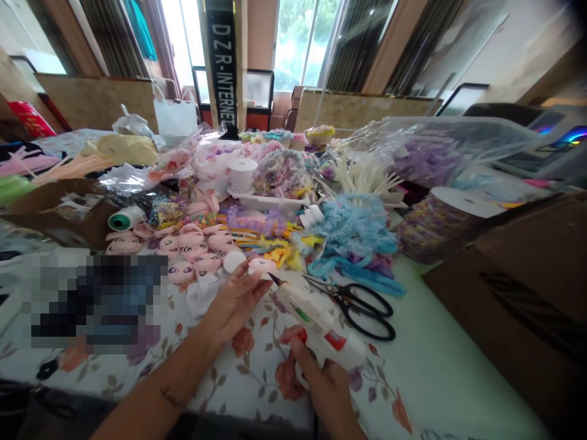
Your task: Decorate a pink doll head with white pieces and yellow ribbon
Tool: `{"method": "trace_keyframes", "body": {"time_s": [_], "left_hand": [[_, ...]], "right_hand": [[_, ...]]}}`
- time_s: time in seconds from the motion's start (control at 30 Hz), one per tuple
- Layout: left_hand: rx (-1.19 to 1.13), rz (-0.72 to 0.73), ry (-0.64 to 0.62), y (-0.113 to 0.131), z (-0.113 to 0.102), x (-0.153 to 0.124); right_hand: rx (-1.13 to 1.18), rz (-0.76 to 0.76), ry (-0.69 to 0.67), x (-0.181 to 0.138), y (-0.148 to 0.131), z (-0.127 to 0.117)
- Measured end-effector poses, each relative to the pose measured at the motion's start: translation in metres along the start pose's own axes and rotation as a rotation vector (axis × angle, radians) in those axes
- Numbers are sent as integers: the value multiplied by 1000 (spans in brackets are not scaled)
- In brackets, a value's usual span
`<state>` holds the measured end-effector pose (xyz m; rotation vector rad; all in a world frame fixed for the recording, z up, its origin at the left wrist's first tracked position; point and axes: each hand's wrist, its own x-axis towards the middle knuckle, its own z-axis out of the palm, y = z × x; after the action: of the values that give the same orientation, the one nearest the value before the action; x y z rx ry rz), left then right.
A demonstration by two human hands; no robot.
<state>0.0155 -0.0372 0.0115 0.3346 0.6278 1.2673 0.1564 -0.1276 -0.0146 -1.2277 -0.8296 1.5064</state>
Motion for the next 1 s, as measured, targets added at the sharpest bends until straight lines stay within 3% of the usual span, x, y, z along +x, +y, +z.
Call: {"method": "trace_keyframes", "body": {"time_s": [1.0], "left_hand": [[24,-23,-11,-2,-1,-1]], "right_hand": [[-50,16,24,-1,-1,1]]}}
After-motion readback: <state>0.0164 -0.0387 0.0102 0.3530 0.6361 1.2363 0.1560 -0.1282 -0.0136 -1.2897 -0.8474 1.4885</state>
